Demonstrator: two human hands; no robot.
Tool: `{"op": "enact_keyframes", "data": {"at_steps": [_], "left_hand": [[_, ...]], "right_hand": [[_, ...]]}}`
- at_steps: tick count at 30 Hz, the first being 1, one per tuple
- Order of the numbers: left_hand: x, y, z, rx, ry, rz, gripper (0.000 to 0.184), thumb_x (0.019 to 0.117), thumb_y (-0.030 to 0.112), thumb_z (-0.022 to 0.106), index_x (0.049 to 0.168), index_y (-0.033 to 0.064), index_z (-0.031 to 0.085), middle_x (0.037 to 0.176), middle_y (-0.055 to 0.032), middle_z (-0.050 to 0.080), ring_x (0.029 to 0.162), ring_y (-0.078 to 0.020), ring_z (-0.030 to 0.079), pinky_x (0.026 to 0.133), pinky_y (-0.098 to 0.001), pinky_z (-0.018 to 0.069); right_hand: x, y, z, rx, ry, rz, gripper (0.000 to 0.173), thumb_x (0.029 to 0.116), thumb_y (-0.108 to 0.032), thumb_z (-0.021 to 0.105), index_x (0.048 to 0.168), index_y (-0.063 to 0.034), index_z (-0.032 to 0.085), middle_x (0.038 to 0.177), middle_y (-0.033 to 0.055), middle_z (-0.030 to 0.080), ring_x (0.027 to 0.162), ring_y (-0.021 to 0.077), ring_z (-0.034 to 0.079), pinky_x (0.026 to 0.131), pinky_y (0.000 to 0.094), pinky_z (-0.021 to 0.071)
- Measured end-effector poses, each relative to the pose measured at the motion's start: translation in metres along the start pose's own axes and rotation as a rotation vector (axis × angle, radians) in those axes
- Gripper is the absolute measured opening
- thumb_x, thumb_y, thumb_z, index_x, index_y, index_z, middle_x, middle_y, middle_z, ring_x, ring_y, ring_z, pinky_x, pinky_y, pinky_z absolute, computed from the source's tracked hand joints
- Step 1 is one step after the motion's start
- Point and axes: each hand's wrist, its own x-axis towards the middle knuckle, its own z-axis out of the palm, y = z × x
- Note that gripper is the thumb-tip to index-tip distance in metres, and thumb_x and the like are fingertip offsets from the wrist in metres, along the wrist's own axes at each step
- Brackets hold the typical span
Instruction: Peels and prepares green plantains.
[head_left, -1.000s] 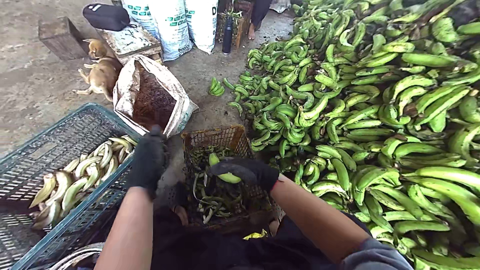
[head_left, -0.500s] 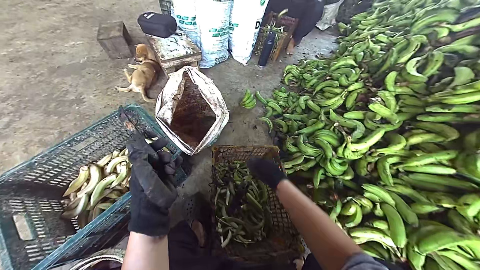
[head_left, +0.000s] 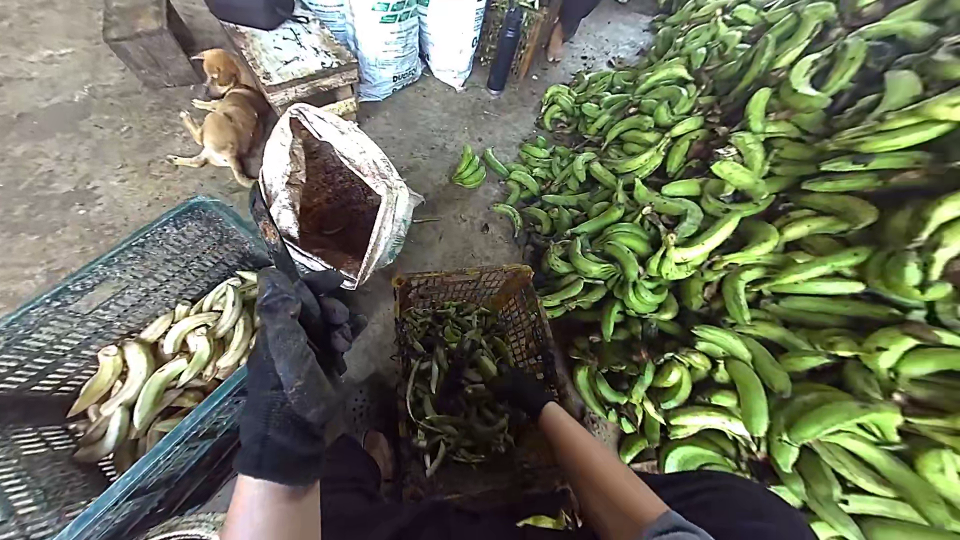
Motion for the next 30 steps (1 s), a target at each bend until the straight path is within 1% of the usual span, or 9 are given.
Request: {"op": "enact_keyframes", "data": {"at_steps": [6,9,11,12,15,20,24,27,30], "left_hand": [[-0.005,-0.009,0.011,0.088,-0.080,-0.057,0.059,0.1097,0.051,0.017,0.116,0.0155,0.064,0.076,0.0040,0.064,0.062,-0.0088,0.061,0.060,-0.0264,0.0567],[-0.012,-0.011,0.018,0.125,-0.074,-0.087,0.054,0.1109,0.046,0.022,0.114,0.0133,0.064,0.075,0.0008,0.065,0.060,-0.0102,0.062,0.055,-0.0250,0.0550],[-0.018,-0.016,0.027,0.114,-0.117,-0.103,0.046,0.1124,0.038,0.025,0.117,0.0097,0.061,0.073,0.0004,0.064,0.058,-0.0089,0.062,0.054,-0.0228,0.0547],[-0.022,-0.021,0.032,0.129,-0.159,-0.083,0.043,0.1119,0.034,0.027,0.118,0.0083,0.060,0.073,0.0014,0.063,0.058,-0.0078,0.061,0.054,-0.0221,0.0544],[-0.046,-0.025,0.049,0.215,-0.269,0.031,0.044,0.1068,0.043,0.041,0.121,0.0054,0.059,0.078,0.0044,0.063,0.064,-0.0063,0.061,0.060,-0.0230,0.0546],[-0.092,-0.030,0.071,0.205,-0.414,0.072,0.057,0.1011,0.052,0.053,0.126,0.0008,0.056,0.094,0.0017,0.067,0.079,-0.0075,0.066,0.070,-0.0260,0.0584],[-0.113,-0.050,0.093,0.119,-0.488,-0.035,0.052,0.1040,0.037,0.050,0.140,-0.0006,0.048,0.091,-0.0012,0.066,0.072,-0.0093,0.063,0.064,-0.0261,0.0555],[-0.117,-0.055,0.101,0.116,-0.556,-0.073,0.061,0.1061,0.039,0.047,0.156,0.0052,0.035,0.084,-0.0012,0.063,0.063,-0.0112,0.060,0.056,-0.0271,0.0546],[-0.119,-0.055,0.101,0.134,-0.599,-0.105,0.059,0.1059,0.040,0.050,0.154,0.0073,0.039,0.082,-0.0005,0.062,0.063,-0.0110,0.059,0.056,-0.0264,0.0531]], "right_hand": [[-0.111,-0.042,-0.098,0.789,0.106,-0.518,0.055,0.0955,-0.026,0.067,0.144,-0.0072,0.050,0.127,0.0096,0.065,0.108,0.0163,0.065,0.090,0.0348,0.0563],[-0.137,-0.030,-0.131,1.031,-0.092,-0.808,0.071,0.0957,-0.057,0.057,0.152,-0.0176,0.040,0.138,0.0113,0.060,0.117,0.0271,0.065,0.087,0.0422,0.0605],[-0.133,-0.029,-0.136,1.088,-0.251,-0.784,0.072,0.0994,-0.070,0.035,0.145,-0.0164,0.049,0.131,0.0119,0.067,0.105,0.0236,0.071,0.074,0.0331,0.0614],[-0.131,-0.035,-0.135,1.065,-0.302,-0.755,0.068,0.1033,-0.065,0.027,0.139,-0.0131,0.053,0.120,0.0108,0.072,0.094,0.0192,0.073,0.067,0.0287,0.0597],[-0.141,-0.061,-0.131,0.964,-0.304,-0.781,0.040,0.1084,-0.033,0.034,0.127,-0.0060,0.057,0.088,0.0043,0.067,0.073,0.0123,0.066,0.064,0.0271,0.0582],[-0.163,-0.064,-0.132,1.179,0.016,-1.004,0.045,0.1065,-0.037,0.041,0.143,-0.0120,0.048,0.121,0.0088,0.067,0.103,0.0212,0.069,0.086,0.0371,0.0602],[-0.174,-0.069,-0.115,1.255,0.309,-0.853,0.041,0.1070,-0.030,0.047,0.141,-0.0073,0.044,0.105,0.0127,0.068,0.090,0.0242,0.070,0.078,0.0400,0.0617],[-0.187,-0.066,-0.099,1.329,0.312,-0.893,0.040,0.1081,-0.025,0.043,0.143,-0.0061,0.043,0.104,0.0134,0.068,0.089,0.0241,0.071,0.079,0.0400,0.0626],[-0.194,-0.061,-0.089,1.371,0.254,-0.927,0.041,0.1094,-0.024,0.035,0.145,-0.0044,0.041,0.104,0.0157,0.067,0.090,0.0266,0.072,0.080,0.0426,0.0632]]}}
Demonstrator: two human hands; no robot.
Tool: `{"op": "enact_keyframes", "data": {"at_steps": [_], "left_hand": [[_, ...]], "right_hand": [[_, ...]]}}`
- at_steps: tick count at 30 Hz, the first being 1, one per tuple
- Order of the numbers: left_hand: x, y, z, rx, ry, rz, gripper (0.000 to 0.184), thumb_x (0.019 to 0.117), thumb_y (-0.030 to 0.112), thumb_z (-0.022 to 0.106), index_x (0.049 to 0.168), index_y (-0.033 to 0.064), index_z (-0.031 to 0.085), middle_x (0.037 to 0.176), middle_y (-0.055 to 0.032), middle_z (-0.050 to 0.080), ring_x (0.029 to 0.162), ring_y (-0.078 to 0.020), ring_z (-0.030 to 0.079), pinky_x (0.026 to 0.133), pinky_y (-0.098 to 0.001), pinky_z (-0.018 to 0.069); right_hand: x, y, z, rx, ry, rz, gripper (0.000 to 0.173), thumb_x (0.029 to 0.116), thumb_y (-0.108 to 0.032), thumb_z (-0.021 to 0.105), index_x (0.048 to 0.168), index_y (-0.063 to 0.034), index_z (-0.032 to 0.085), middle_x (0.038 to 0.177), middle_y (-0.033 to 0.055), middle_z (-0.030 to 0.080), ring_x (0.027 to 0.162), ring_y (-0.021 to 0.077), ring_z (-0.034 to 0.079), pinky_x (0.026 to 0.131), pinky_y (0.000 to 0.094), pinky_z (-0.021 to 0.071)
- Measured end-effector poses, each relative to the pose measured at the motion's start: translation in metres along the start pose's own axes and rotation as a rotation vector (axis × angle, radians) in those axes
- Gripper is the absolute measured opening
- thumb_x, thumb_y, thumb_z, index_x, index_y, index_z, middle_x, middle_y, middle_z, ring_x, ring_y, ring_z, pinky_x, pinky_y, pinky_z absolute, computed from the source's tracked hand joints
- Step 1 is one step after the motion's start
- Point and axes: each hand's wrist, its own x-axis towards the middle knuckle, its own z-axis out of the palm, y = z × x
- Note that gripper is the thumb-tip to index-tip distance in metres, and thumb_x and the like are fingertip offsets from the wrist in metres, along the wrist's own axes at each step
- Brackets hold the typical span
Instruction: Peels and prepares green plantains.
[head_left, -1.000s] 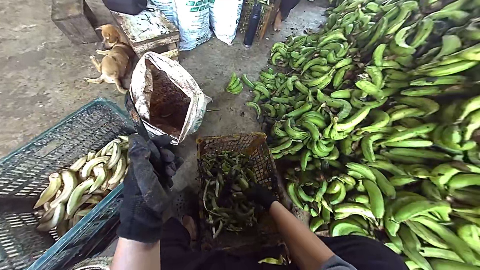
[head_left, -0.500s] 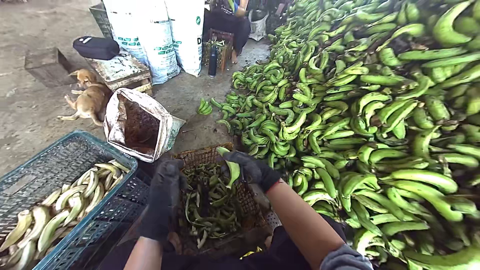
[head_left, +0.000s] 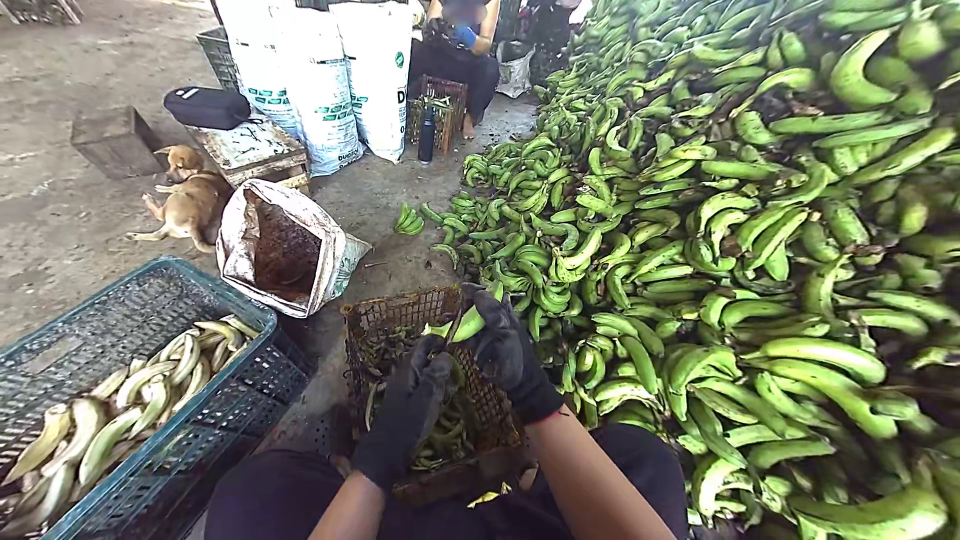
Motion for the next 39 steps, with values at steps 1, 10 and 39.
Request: {"op": "enact_keyframes", "data": {"at_steps": [1,10,39], "left_hand": [[0.000,0.001,0.001,0.004,-0.004,0.002,0.058,0.1061,0.039,0.050,0.153,0.0065,0.040,0.081,0.0001,0.061,0.063,-0.0107,0.058,0.056,-0.0260,0.0526],[-0.002,-0.002,0.007,-0.203,0.059,-0.021,0.037,0.1084,0.030,0.044,0.135,0.0057,0.049,0.074,-0.0003,0.056,0.059,-0.0094,0.056,0.053,-0.0222,0.0501],[-0.011,0.037,-0.089,-0.234,-0.027,0.203,0.039,0.0979,0.054,0.062,0.120,0.0220,0.061,0.074,0.0036,0.062,0.064,-0.0086,0.062,0.063,-0.0250,0.0575]], "right_hand": [[-0.003,0.000,0.000,0.024,-0.004,0.008,0.040,0.1103,-0.023,0.032,0.145,-0.0038,0.040,0.103,0.0159,0.067,0.089,0.0264,0.071,0.081,0.0424,0.0632],[-0.012,0.013,0.010,-0.046,0.074,-0.126,0.041,0.1046,-0.022,0.047,0.138,0.0007,0.044,0.100,0.0167,0.069,0.087,0.0255,0.072,0.076,0.0403,0.0633],[0.016,-0.027,-0.108,-0.788,-0.448,0.634,0.054,0.0951,-0.021,0.063,0.147,-0.0165,0.049,0.121,0.0104,0.065,0.089,0.0179,0.066,0.076,0.0373,0.0571]]}}
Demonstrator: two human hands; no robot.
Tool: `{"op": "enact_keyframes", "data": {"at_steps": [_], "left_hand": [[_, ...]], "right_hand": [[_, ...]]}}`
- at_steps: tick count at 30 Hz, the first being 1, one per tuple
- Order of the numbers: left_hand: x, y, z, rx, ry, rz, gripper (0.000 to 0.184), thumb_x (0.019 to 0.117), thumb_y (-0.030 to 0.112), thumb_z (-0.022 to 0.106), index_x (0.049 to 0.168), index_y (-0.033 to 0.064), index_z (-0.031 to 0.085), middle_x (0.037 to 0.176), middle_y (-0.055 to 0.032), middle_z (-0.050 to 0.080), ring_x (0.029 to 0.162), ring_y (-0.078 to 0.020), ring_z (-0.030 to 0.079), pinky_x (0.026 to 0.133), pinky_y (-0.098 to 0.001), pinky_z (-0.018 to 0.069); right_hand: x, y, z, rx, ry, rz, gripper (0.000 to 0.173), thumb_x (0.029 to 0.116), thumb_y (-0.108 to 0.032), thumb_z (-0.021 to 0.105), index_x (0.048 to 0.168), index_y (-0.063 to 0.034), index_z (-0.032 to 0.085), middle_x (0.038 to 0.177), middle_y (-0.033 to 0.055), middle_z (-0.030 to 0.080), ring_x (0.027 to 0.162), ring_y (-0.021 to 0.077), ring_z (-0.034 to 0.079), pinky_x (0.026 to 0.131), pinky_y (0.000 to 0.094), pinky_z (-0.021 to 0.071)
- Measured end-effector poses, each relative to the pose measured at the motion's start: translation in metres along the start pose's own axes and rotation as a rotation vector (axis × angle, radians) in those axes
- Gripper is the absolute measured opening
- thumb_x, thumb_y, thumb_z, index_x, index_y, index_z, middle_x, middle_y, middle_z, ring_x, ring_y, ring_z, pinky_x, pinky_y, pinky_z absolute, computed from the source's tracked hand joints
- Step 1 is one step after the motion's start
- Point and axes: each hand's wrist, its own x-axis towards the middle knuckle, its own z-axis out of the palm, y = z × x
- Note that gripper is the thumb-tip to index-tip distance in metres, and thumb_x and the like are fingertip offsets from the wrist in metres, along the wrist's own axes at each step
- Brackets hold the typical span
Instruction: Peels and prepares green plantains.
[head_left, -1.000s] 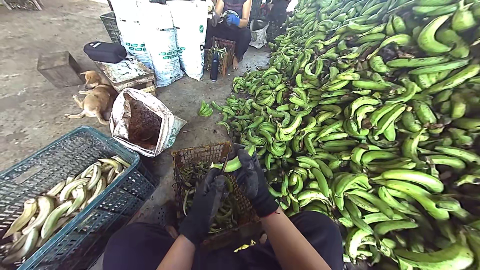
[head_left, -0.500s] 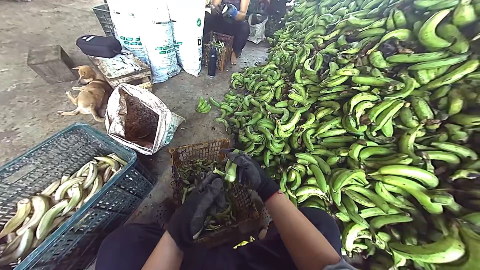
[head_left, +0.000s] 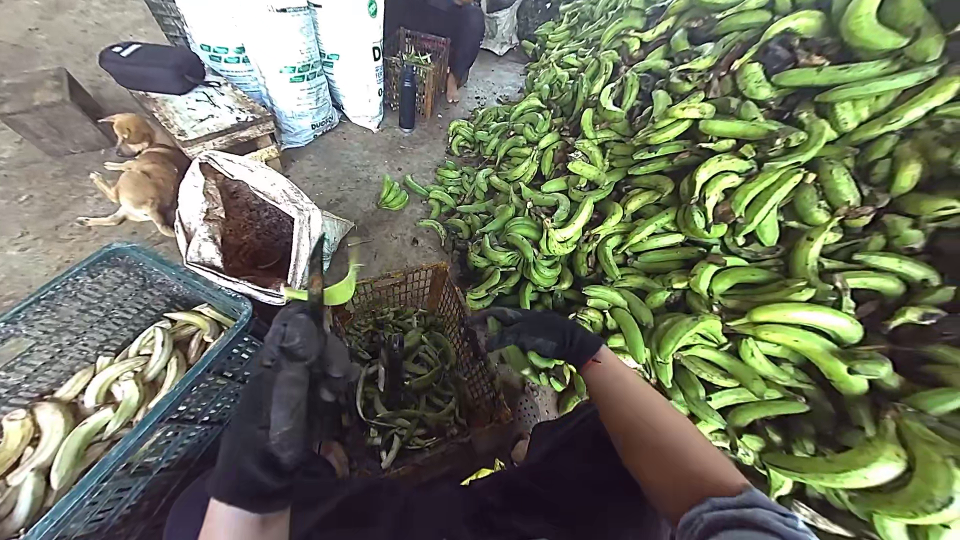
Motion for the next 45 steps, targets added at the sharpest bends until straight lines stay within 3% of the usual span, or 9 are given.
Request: {"op": "enact_keyframes", "data": {"at_steps": [3,6,10,13,24,37,39,42,45], "left_hand": [[0.000,-0.022,0.019,0.227,0.008,-0.420,0.039,0.1032,0.041,0.054,0.128,0.0112,0.057,0.070,0.0011,0.061,0.056,-0.0071,0.057,0.051,-0.0210,0.0494],[0.005,-0.058,0.044,0.474,0.066,-0.693,0.034,0.1096,0.030,0.047,0.130,0.0065,0.059,0.076,-0.0025,0.062,0.058,-0.0112,0.058,0.053,-0.0266,0.0508],[-0.009,-0.069,0.061,0.440,-0.029,-0.392,0.048,0.1053,0.048,0.047,0.134,0.0116,0.061,0.088,0.0008,0.067,0.071,-0.0103,0.064,0.067,-0.0289,0.0574],[-0.015,-0.075,0.073,0.511,-0.029,-0.248,0.058,0.1029,0.059,0.044,0.131,0.0127,0.064,0.083,0.0046,0.065,0.067,-0.0067,0.061,0.062,-0.0269,0.0549],[-0.017,-0.069,0.081,0.794,-0.048,-0.242,0.061,0.1033,0.059,0.035,0.133,0.0145,0.064,0.103,-0.0010,0.071,0.086,-0.0099,0.067,0.078,-0.0360,0.0566],[0.007,-0.084,0.049,0.929,-0.004,-0.382,0.051,0.1067,0.042,0.035,0.138,0.0102,0.059,0.113,-0.0109,0.069,0.103,-0.0224,0.067,0.092,-0.0489,0.0519],[0.011,-0.071,0.047,1.036,-0.033,-0.418,0.052,0.1076,0.045,0.035,0.141,0.0118,0.058,0.118,-0.0123,0.069,0.108,-0.0264,0.067,0.095,-0.0526,0.0512],[0.022,-0.042,0.043,1.332,-0.079,-0.424,0.049,0.1080,0.045,0.038,0.130,0.0086,0.063,0.113,-0.0180,0.069,0.106,-0.0369,0.067,0.090,-0.0611,0.0508],[0.034,-0.026,0.025,1.521,-0.129,-0.303,0.040,0.1062,0.042,0.047,0.115,0.0085,0.066,0.099,-0.0171,0.069,0.092,-0.0383,0.068,0.077,-0.0615,0.0523]], "right_hand": [[0.011,-0.005,0.015,0.299,0.110,-0.185,0.059,0.0999,-0.022,0.051,0.157,-0.0234,0.034,0.102,0.0107,0.067,0.076,0.0190,0.066,0.067,0.0347,0.0582],[0.026,-0.025,0.031,0.590,0.235,-0.396,0.046,0.1002,-0.020,0.042,0.146,-0.0161,0.044,0.083,0.0081,0.063,0.067,0.0187,0.065,0.065,0.0352,0.0597],[0.043,-0.048,0.058,0.917,0.495,-0.531,0.021,0.1008,-0.021,0.046,0.120,-0.0145,0.052,0.083,0.0048,0.062,0.064,0.0172,0.065,0.060,0.0351,0.0599],[0.054,-0.059,0.074,0.990,0.650,-0.626,0.024,0.1024,-0.021,0.046,0.125,-0.0166,0.053,0.081,0.0024,0.060,0.060,0.0150,0.063,0.056,0.0349,0.0596],[0.050,-0.070,0.082,1.072,0.799,-0.587,0.029,0.1082,-0.038,0.036,0.105,-0.0160,0.055,0.070,-0.0022,0.056,0.053,0.0118,0.058,0.052,0.0326,0.0568],[0.056,-0.049,0.129,1.136,0.241,-0.551,0.063,0.1076,-0.047,0.018,0.087,-0.0081,0.063,0.071,0.0091,0.069,0.066,0.0204,0.070,0.062,0.0339,0.0601],[0.055,-0.045,0.124,1.047,0.185,-0.549,0.060,0.1075,-0.047,0.022,0.094,-0.0085,0.066,0.078,0.0087,0.071,0.072,0.0178,0.071,0.065,0.0321,0.0600],[0.043,-0.042,0.112,0.682,0.140,-0.442,0.049,0.1085,-0.041,0.030,0.135,-0.0062,0.052,0.107,0.0105,0.068,0.091,0.0168,0.068,0.079,0.0331,0.0577],[0.043,-0.056,0.107,0.596,-0.045,-0.296,0.040,0.1074,-0.037,0.038,0.131,-0.0083,0.055,0.094,0.0071,0.068,0.071,0.0127,0.066,0.062,0.0267,0.0577]]}}
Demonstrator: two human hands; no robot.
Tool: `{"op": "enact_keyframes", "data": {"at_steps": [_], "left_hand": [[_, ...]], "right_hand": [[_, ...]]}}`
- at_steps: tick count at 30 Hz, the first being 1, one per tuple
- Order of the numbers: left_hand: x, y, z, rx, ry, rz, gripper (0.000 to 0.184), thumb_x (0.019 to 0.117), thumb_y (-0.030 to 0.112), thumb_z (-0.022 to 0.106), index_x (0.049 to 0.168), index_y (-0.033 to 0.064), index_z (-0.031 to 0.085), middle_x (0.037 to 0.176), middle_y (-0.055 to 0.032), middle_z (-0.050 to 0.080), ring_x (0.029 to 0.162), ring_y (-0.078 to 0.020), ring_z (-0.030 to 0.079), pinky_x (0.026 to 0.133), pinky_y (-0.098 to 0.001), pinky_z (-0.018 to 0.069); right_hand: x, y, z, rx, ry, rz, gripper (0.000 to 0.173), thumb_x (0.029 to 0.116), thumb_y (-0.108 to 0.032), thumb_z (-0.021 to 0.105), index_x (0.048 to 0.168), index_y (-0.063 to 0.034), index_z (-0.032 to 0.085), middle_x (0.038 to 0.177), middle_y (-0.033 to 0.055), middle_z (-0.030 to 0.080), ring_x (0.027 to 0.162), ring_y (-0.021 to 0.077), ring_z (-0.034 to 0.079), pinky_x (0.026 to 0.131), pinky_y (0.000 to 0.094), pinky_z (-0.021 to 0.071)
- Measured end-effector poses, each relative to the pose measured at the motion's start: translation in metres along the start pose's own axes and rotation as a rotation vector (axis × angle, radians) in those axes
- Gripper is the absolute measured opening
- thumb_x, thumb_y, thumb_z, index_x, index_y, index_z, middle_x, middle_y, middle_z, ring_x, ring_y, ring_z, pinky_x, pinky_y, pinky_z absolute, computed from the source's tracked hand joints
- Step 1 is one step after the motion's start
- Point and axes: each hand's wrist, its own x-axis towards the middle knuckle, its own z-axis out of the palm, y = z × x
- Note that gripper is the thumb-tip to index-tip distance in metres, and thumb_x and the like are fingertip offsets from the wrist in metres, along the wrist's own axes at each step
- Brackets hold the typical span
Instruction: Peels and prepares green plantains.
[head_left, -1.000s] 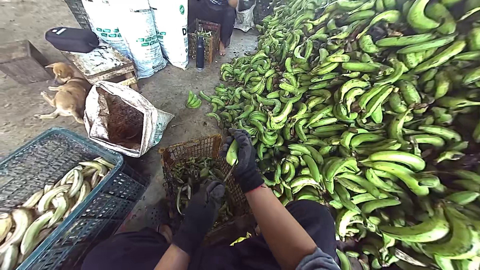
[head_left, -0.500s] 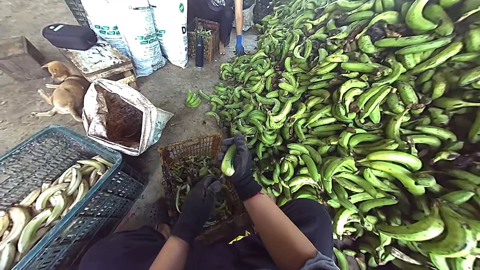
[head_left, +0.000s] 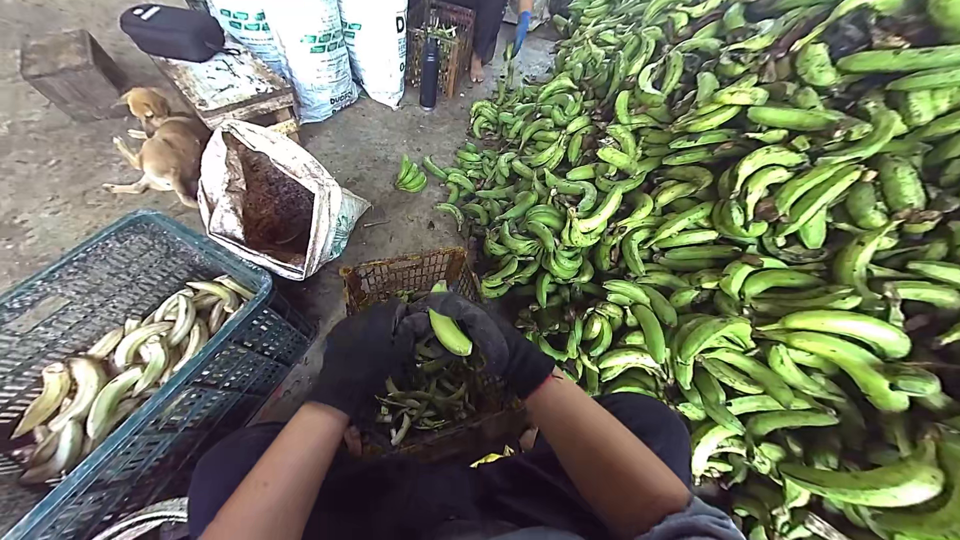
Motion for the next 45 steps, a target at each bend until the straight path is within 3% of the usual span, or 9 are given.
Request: {"op": "enact_keyframes", "data": {"at_steps": [6,9,11,16,20,28,35,40,45], "left_hand": [[0.027,-0.065,-0.022,-0.399,0.235,-0.401,0.046,0.1110,0.040,0.038,0.135,0.0066,0.059,0.116,-0.0216,0.068,0.104,-0.0363,0.068,0.089,-0.0596,0.0533],[0.026,-0.093,-0.043,-1.189,0.577,-0.514,0.049,0.1099,0.052,0.031,0.115,0.0149,0.063,0.074,0.0008,0.059,0.059,-0.0117,0.057,0.061,-0.0327,0.0550],[0.015,-0.103,-0.054,-1.401,0.625,-0.474,0.054,0.1081,0.059,0.028,0.111,0.0184,0.064,0.068,0.0057,0.053,0.057,-0.0093,0.054,0.063,-0.0318,0.0558],[0.007,-0.105,-0.055,-1.452,0.685,-0.358,0.052,0.1104,0.052,0.025,0.113,0.0178,0.064,0.072,0.0057,0.059,0.054,-0.0040,0.054,0.051,-0.0186,0.0493],[-0.001,-0.104,-0.063,-1.467,0.751,-0.326,0.053,0.1115,0.049,0.023,0.111,0.0157,0.065,0.069,0.0047,0.061,0.055,-0.0059,0.058,0.053,-0.0228,0.0552],[-0.007,-0.115,-0.049,-1.360,0.710,-0.094,0.046,0.1107,0.047,0.025,0.124,0.0185,0.059,0.090,0.0024,0.070,0.059,-0.0074,0.060,0.054,-0.0238,0.0554],[0.000,-0.118,-0.043,-1.452,0.570,-0.033,0.048,0.1095,0.050,0.033,0.125,0.0158,0.064,0.077,0.0033,0.064,0.057,-0.0096,0.059,0.061,-0.0295,0.0594],[0.013,-0.106,-0.044,-1.374,0.508,-0.087,0.055,0.1084,0.056,0.029,0.126,0.0162,0.063,0.080,0.0037,0.067,0.062,-0.0086,0.063,0.061,-0.0272,0.0601],[0.022,-0.078,-0.045,-1.230,0.479,-0.160,0.049,0.1057,0.056,0.040,0.123,0.0170,0.063,0.076,0.0049,0.067,0.059,-0.0076,0.062,0.055,-0.0237,0.0566]], "right_hand": [[0.033,-0.019,0.015,-0.241,-0.206,0.285,0.034,0.1043,-0.031,0.049,0.126,-0.0063,0.058,0.079,0.0054,0.065,0.056,0.0095,0.059,0.049,0.0224,0.0509],[0.072,-0.026,0.031,-0.432,-0.156,0.371,0.037,0.1055,-0.036,0.052,0.128,-0.0074,0.056,0.083,0.0055,0.065,0.058,0.0107,0.059,0.052,0.0244,0.0513],[0.119,-0.036,0.042,-0.421,-0.107,0.273,0.035,0.1062,-0.037,0.049,0.121,-0.0063,0.058,0.084,0.0058,0.067,0.057,0.0112,0.059,0.050,0.0258,0.0507],[0.211,-0.094,0.077,-0.367,0.142,0.034,0.050,0.1085,-0.045,0.040,0.142,-0.0087,0.051,0.125,0.0175,0.063,0.098,0.0249,0.068,0.078,0.0390,0.0581],[0.211,-0.055,0.012,-1.070,0.212,-0.171,0.035,0.1079,-0.016,0.046,0.138,-0.0025,0.056,0.133,0.0199,0.060,0.111,0.0318,0.066,0.093,0.0490,0.0567],[0.160,0.148,-0.125,-1.434,0.116,0.800,0.049,0.1004,-0.018,0.059,0.142,0.0052,0.051,0.146,0.0284,0.050,0.137,0.0438,0.048,0.110,0.0595,0.0407],[0.191,0.185,-0.095,-0.775,0.767,0.844,0.074,0.0979,-0.054,0.057,0.147,-0.0001,0.047,0.143,0.0228,0.056,0.133,0.0357,0.053,0.110,0.0545,0.0428],[0.189,0.184,-0.104,-1.228,0.289,0.834,0.058,0.0931,-0.037,0.068,0.144,-0.0119,0.055,0.149,0.0260,0.048,0.140,0.0457,0.043,0.108,0.0652,0.0403],[0.151,0.131,-0.105,-0.926,0.690,0.525,0.064,0.1018,-0.049,0.055,0.146,-0.0037,0.050,0.140,0.0213,0.059,0.131,0.0360,0.056,0.110,0.0546,0.0433]]}}
